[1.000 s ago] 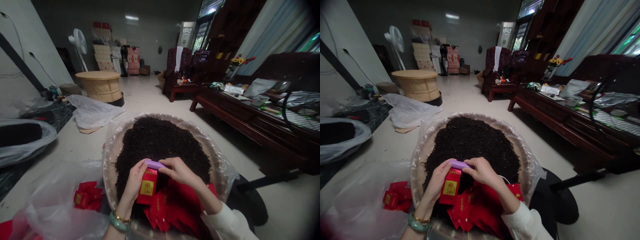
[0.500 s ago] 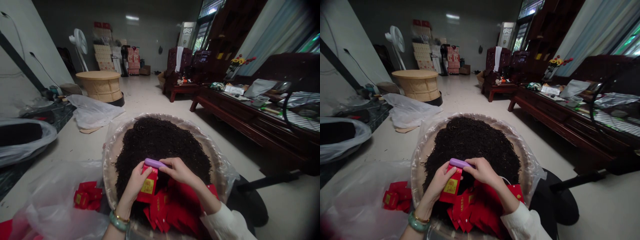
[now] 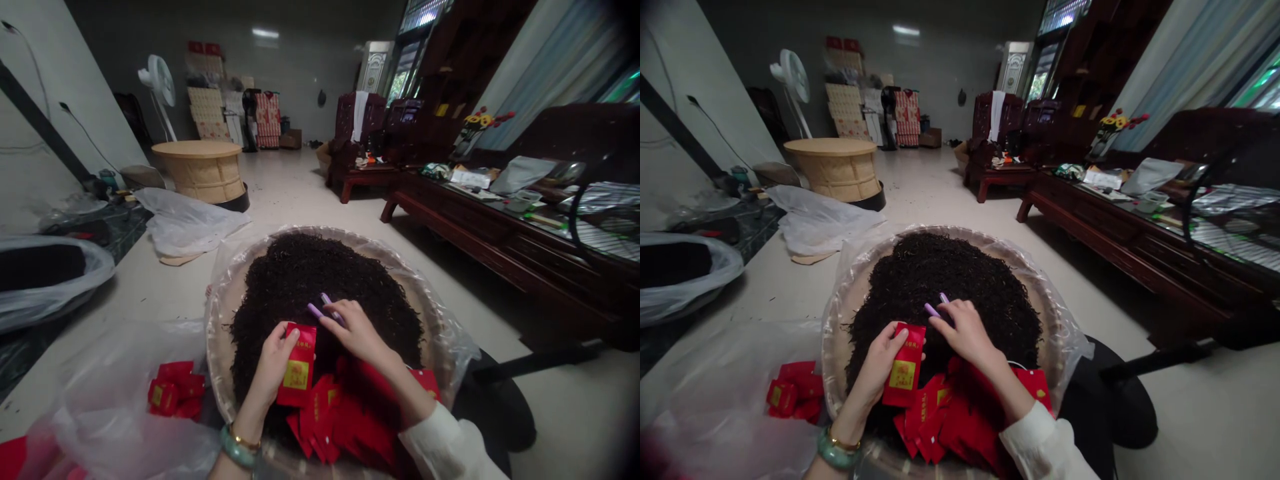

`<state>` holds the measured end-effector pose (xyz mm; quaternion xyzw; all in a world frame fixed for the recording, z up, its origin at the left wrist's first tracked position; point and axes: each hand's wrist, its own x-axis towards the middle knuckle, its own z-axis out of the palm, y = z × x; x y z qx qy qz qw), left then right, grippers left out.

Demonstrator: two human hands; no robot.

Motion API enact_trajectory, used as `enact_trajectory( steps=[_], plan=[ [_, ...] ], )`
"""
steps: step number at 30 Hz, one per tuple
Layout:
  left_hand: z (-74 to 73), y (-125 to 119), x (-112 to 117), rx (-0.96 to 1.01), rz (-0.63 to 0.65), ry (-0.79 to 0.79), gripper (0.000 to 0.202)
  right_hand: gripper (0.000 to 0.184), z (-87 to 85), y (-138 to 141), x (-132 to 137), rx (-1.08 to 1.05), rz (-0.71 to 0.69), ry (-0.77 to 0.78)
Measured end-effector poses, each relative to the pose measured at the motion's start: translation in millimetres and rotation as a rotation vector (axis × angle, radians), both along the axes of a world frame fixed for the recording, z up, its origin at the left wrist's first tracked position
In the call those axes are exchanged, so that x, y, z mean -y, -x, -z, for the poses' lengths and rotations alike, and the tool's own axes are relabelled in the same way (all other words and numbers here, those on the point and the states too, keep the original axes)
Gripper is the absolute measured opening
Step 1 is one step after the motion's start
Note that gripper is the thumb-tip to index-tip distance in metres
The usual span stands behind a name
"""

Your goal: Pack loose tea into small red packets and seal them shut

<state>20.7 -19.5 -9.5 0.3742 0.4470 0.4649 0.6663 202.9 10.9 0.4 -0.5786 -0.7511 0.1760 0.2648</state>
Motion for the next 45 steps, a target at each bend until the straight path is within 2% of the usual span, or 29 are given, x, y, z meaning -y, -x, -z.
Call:
enact_trajectory(
  steps=[2,5,9,14,18,21,24,26,27,28,30,32,33,35,36,38,39,42,45],
  plan=[
    [2.9,-1.2,-0.7,-0.039,-0.025,-0.047,0.043,0.021,-2.9,15.3,5.2,-0.159,-0.112,0.025],
    [6.8,-0.7,-2.2,-0.131,-0.083,-0.122,0.041,0.023,-3.5,30.5,10.5,-0.323,-0.169,0.073],
    [4.9,2.2,-2.0,-0.181,-0.113,-0.163,0.039,0.024,-5.2,31.9,13.4,-0.364,-0.199,0.084],
    [-2.2,5.8,-0.1,-0.15,-0.07,-0.139,0.04,0.027,-12.3,26.2,13.5,-0.381,-0.28,0.136],
    [-2.7,10.3,-0.9,-0.152,-0.059,-0.102,0.041,0.029,-10.4,25.0,13.7,-0.443,-0.247,0.264],
    [-3.3,12.6,-0.5,-0.136,-0.033,-0.052,0.045,0.026,-6.3,26.3,14.0,-0.585,-0.143,0.363],
    [-3.5,12.5,2.9,-0.067,0.13,0.025,0.058,0.033,-4.1,27.6,12.5,-0.742,-0.008,0.382],
    [-1.6,14.3,6.5,-0.023,0.224,0.076,0.057,0.038,-4.6,24.8,10.3,-0.827,0.03,0.385],
    [-0.1,17.1,8.3,0.004,0.227,0.098,0.053,0.04,-5.5,21.5,9.4,-0.848,0.04,0.404],
    [1.4,21.5,9.9,0.043,0.192,0.11,0.049,0.041,-7.0,16.9,8.8,-0.841,0.041,0.434],
    [3.2,35.6,12.5,0.179,0.019,0.087,0.041,0.036,-11.0,5.2,10.0,-0.698,-0.017,0.492],
    [1.4,53.8,13.6,0.43,-0.232,-0.082,0.039,0.024,-15.1,-5.4,15.4,-0.422,-0.169,0.497],
    [-0.8,62.7,13.7,0.555,-0.339,-0.177,0.044,0.018,-16.3,-8.3,19.5,-0.279,-0.264,0.475],
    [-6.2,76.1,13.2,0.647,-0.525,-0.299,0.057,0.011,-15.4,-7.3,29.5,-0.051,-0.421,0.391],
    [-8.3,79.7,12.6,0.637,-0.528,-0.305,0.065,0.017,-13.1,-3.6,34.7,0.031,-0.469,0.337],
    [-9.1,80.0,11.4,0.579,-0.462,-0.312,0.076,0.026,-5.6,7.4,42.9,0.142,-0.509,0.221],
    [-7.6,77.3,11.0,0.531,-0.405,-0.304,0.077,0.022,-1.1,13.1,45.5,0.168,-0.514,0.179],
    [2.2,62.8,11.1,0.32,-0.198,-0.176,0.059,0.011,10.0,22.7,45.9,0.12,-0.483,0.156],
    [13.6,46.6,13.8,0.044,0.003,-0.043,0.043,0.01,13.0,19.8,41.2,0.0,-0.372,0.201]
  ],
)
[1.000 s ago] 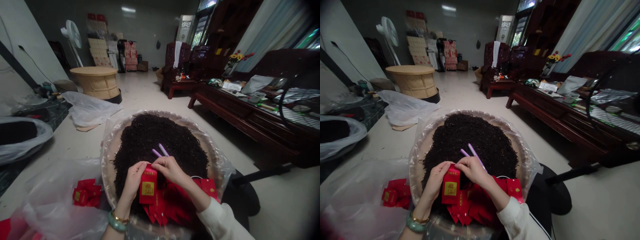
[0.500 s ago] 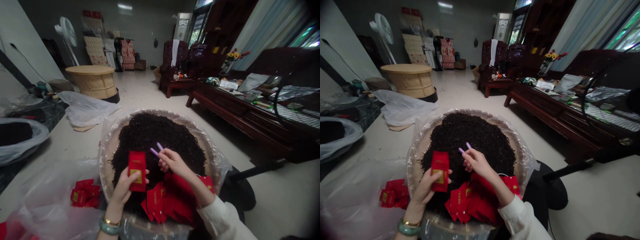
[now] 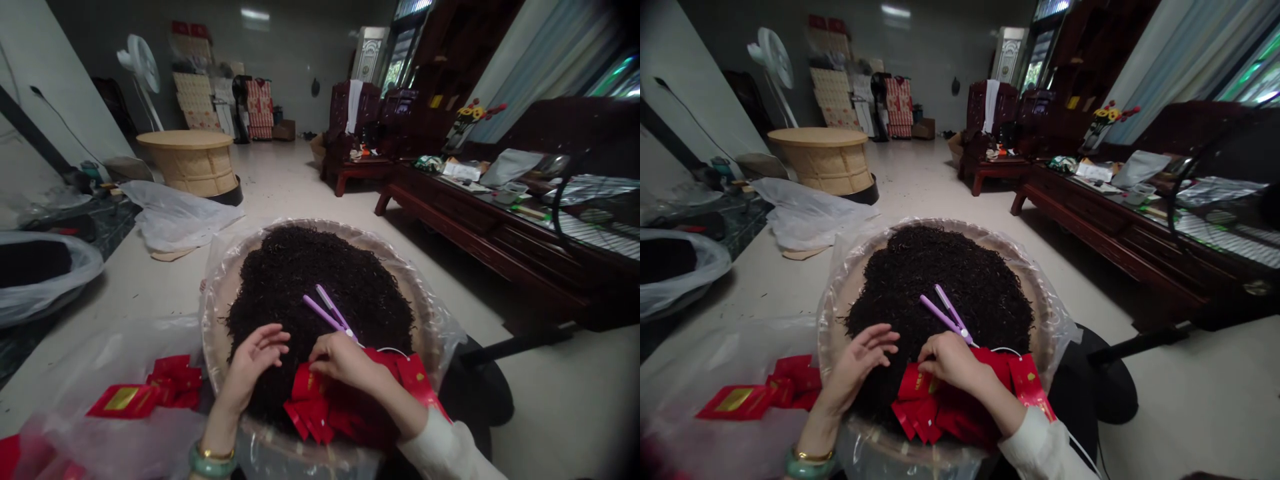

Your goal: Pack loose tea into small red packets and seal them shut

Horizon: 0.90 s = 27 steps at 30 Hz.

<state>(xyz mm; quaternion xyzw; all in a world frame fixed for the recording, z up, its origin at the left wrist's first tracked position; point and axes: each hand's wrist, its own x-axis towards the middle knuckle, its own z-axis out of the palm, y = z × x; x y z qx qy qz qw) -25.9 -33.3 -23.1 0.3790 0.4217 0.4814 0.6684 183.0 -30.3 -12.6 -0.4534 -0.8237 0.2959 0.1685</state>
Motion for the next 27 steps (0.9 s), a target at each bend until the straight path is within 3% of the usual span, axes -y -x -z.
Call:
enact_trajectory(
  steps=[2,5,9,12,16,20,27],
  plan=[
    [6.3,-8.8,2.8,-0.131,0.098,0.014,0.042,0.01,-2.3,-4.9,-2.0,-0.045,0.06,0.032],
    [12.2,-18.6,7.5,-0.251,0.148,-0.023,0.044,0.01,-8.1,-10.3,-2.8,-0.13,0.108,0.011],
    [9.6,-29.2,11.7,-0.284,0.115,-0.098,0.04,0.009,-12.2,-8.3,-4.9,-0.419,0.291,-0.017],
    [2.7,-35.5,12.3,-0.311,0.038,-0.139,0.031,0.014,-13.2,-2.1,-7.1,-0.604,0.34,-0.007],
    [-0.8,-37.5,13.0,-0.383,-0.075,-0.213,0.033,0.045,-19.4,2.5,-8.3,-0.463,0.281,-0.244],
    [4.7,-35.0,14.5,-0.479,-0.168,-0.287,0.027,0.04,-23.6,3.8,-9.7,-0.276,0.228,-0.427],
    [11.8,-34.4,14.8,-0.449,-0.219,-0.253,0.033,0.039,-10.9,11.7,-11.4,-0.137,0.192,-0.805]
  ],
)
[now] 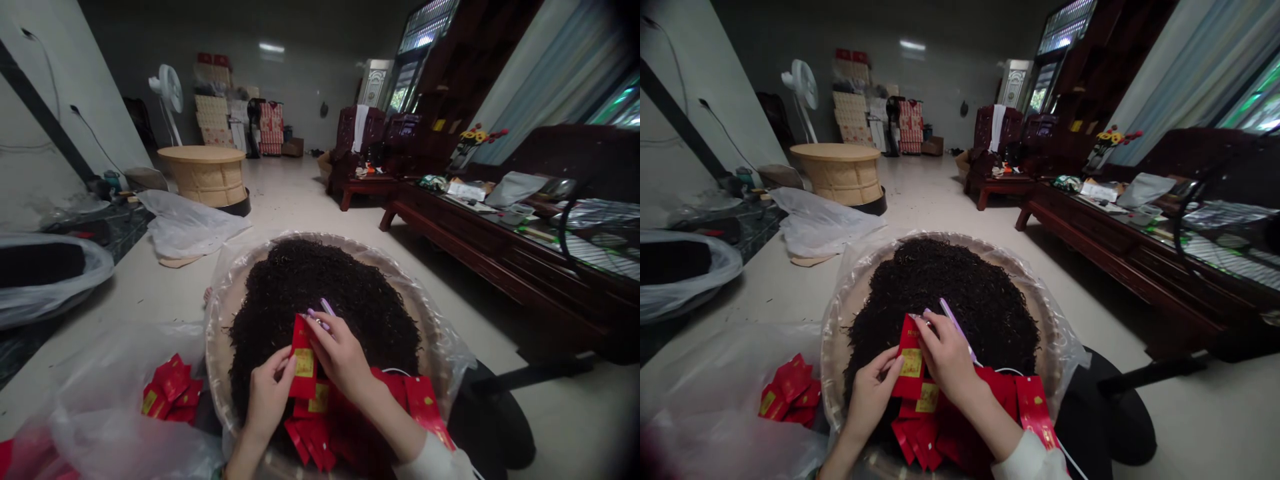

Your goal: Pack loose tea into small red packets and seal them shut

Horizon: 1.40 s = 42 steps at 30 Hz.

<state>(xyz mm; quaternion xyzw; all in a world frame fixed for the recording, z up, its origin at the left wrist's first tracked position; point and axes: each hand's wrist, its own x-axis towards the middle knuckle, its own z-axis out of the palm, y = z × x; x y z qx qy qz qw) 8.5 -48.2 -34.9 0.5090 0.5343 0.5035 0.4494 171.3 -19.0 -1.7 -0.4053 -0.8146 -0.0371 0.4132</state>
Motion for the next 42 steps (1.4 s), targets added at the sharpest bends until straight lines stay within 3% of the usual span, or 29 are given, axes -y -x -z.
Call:
enact_trajectory(
  steps=[7,12,21,27,32,35,37,39,42],
  plan=[
    [-5.4,4.2,0.2,-0.173,-0.014,-0.095,0.021,0.007,-9.2,-5.8,-1.2,0.103,0.098,0.062],
    [-4.7,10.7,-1.7,-0.204,0.005,-0.085,0.021,0.027,-14.9,-7.1,3.2,0.23,-0.107,0.019],
    [-8.7,12.3,-0.6,-0.26,0.059,-0.105,0.02,0.02,-9.7,-6.3,8.7,0.09,-0.169,0.05],
    [-8.0,12.4,-2.1,-0.157,0.043,-0.037,0.021,0.023,-8.0,-7.7,10.7,0.02,-0.212,0.3],
    [-6.9,14.0,-9.3,0.318,-0.077,0.165,0.047,0.026,-7.3,-9.5,13.0,-0.182,-0.265,0.434],
    [-6.6,12.0,-10.3,0.57,-0.139,0.237,0.051,0.025,-12.0,-4.8,16.4,-0.254,-0.421,0.709],
    [-6.6,10.8,-9.1,0.618,-0.127,0.25,0.048,0.035,-13.8,-0.9,17.7,-0.313,-0.544,0.956],
    [-7.3,10.8,-7.9,0.623,-0.101,0.252,0.049,0.048,-12.5,2.1,17.2,-0.402,-0.553,1.143],
    [-10.5,12.8,-8.5,0.623,-0.1,0.252,0.056,0.055,-8.3,5.5,14.8,-0.535,-0.473,1.198]
  ],
)
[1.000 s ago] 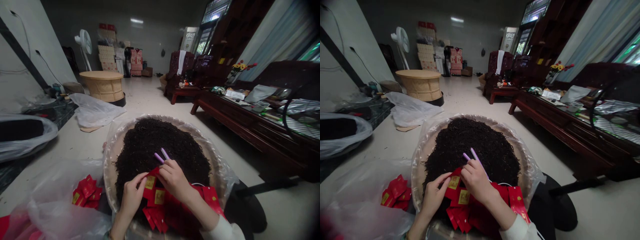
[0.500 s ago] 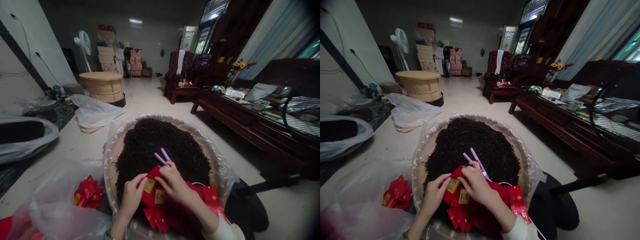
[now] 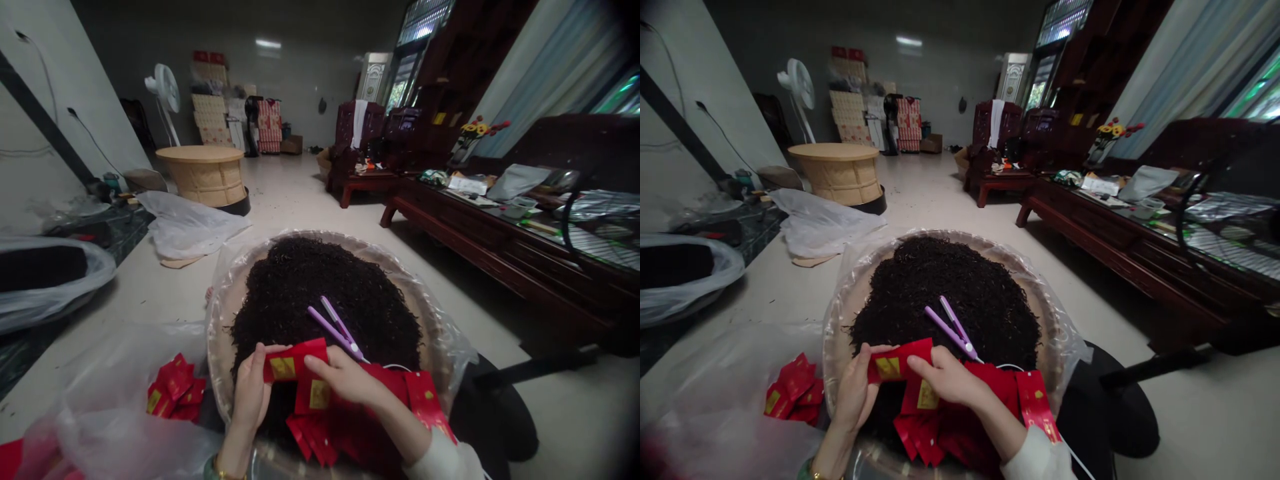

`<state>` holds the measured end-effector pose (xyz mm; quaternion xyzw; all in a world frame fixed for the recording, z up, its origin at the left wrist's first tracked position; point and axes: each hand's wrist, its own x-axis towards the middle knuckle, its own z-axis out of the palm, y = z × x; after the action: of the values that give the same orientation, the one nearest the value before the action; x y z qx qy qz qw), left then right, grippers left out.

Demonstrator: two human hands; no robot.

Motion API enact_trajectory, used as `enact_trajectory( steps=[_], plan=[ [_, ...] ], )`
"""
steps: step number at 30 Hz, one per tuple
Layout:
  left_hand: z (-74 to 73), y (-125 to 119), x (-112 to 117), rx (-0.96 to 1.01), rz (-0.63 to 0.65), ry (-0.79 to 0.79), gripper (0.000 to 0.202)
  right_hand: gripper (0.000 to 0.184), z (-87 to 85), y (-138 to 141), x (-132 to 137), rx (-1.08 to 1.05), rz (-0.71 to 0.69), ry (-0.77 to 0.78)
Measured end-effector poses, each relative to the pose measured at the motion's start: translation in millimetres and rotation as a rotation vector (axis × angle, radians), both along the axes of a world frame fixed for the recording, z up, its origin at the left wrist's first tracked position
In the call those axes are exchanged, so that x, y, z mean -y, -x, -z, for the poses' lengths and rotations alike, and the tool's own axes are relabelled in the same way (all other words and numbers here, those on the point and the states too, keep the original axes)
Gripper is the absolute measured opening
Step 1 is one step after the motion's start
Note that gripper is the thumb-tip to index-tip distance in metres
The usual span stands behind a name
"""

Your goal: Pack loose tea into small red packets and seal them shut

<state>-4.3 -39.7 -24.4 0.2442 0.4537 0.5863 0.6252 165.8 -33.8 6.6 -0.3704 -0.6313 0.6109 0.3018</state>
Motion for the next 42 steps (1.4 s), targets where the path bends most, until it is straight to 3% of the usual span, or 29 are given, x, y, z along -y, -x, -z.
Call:
enact_trajectory(
  steps=[6,13,15,18,20,22,26,31,35,38,42],
  plan=[
    [-6.0,4.4,-5.3,-0.095,-0.051,0.04,0.067,0.057,2.0,6.6,2.1,-0.083,0.044,-0.073],
    [14.7,14.5,-8.0,-0.369,0.045,-0.078,0.068,0.066,3.2,4.4,4.0,-0.201,-0.066,0.249],
    [19.9,17.8,-7.2,-0.609,-0.041,-0.204,0.061,0.067,-1.4,3.3,2.0,-0.171,-0.083,0.249],
    [21.5,18.8,-1.1,-1.118,-0.216,-0.567,0.06,0.07,-8.5,3.6,-2.8,-0.08,-0.067,0.145],
    [19.8,16.4,4.4,-1.407,-0.121,-0.79,0.061,0.07,-9.9,6.1,-6.0,-0.015,-0.06,0.067],
    [18.6,13.3,7.8,-1.543,-0.009,-0.886,0.062,0.072,-7.9,10.5,-7.8,0.051,-0.068,0.013],
    [22.0,11.7,4.7,-1.522,0.04,-0.896,0.062,0.077,-1.2,20.3,-8.8,0.118,-0.094,-0.036],
    [27.9,21.2,-5.2,-1.444,-0.024,-0.869,0.053,0.076,-1.5,19.4,-18.7,-0.034,-0.133,0.034],
    [30.3,35.1,-11.8,-1.371,-0.185,-0.731,0.043,0.075,-1.5,8.9,-29.0,-0.091,0.089,-0.006],
    [32.7,43.8,-15.2,-1.321,-0.247,-0.591,0.044,0.057,7.7,6.0,-29.6,0.226,0.156,-0.283],
    [34.7,48.0,-16.8,-1.241,-0.26,-0.473,0.047,0.094,28.2,15.9,-33.3,0.746,-0.051,-0.557]
  ],
)
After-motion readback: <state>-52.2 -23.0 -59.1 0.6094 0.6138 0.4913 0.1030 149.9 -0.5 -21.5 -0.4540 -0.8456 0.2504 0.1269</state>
